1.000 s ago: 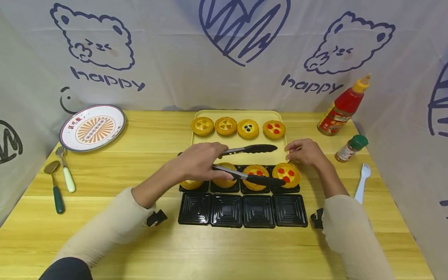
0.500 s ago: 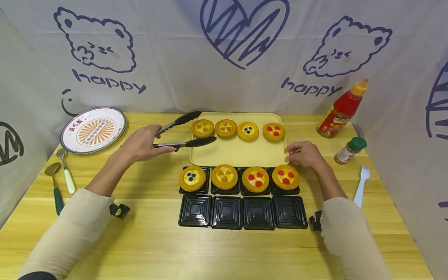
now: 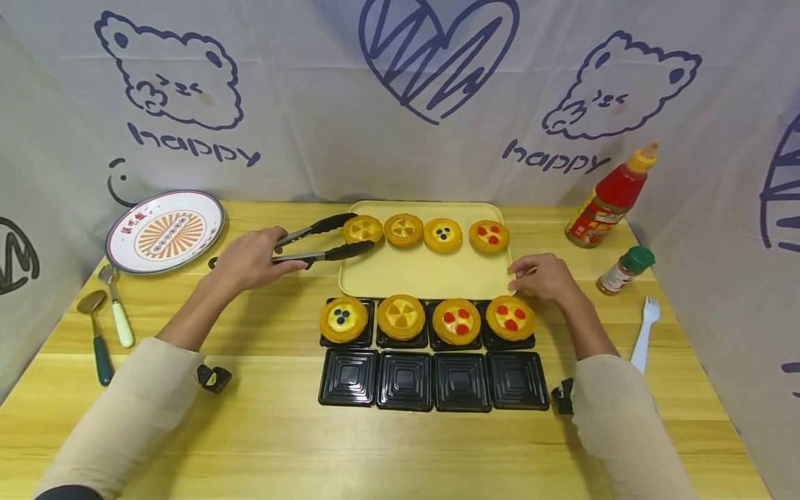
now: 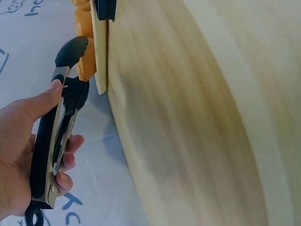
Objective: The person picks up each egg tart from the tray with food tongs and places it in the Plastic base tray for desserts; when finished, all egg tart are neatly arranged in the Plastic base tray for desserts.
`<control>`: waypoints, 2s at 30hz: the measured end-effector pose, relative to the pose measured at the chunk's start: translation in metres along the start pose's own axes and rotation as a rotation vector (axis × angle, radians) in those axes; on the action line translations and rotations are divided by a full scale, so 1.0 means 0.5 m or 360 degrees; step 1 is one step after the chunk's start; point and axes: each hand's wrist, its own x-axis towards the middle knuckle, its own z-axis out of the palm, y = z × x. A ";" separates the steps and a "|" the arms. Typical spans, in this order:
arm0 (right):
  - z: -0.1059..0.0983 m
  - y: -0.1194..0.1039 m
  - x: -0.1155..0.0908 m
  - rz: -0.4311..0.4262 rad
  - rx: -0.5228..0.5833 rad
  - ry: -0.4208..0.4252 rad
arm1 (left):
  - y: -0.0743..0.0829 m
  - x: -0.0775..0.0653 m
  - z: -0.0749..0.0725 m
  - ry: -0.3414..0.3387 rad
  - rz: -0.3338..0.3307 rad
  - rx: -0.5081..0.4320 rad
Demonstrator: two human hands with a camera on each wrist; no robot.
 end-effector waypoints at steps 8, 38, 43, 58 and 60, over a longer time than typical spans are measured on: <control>0.001 0.001 0.001 0.0006 0.0008 0.0001 | -0.001 -0.069 -0.038 0.0090 0.0132 -0.0122; 0.000 -0.001 0.003 -0.0003 -0.0016 -0.0027 | 0.006 -0.315 -0.025 -0.0121 0.0510 -0.0122; -0.002 -0.006 0.000 0.0015 -0.0029 -0.0030 | 0.009 -0.316 -0.040 -0.0224 0.0459 -0.0183; -0.006 0.000 -0.004 0.0016 0.0001 -0.0030 | 0.014 -0.108 -0.040 -0.0025 0.0323 -0.0348; -0.003 0.000 -0.002 0.0008 0.0007 -0.0022 | 0.019 -0.064 -0.029 -0.0026 0.0285 -0.0340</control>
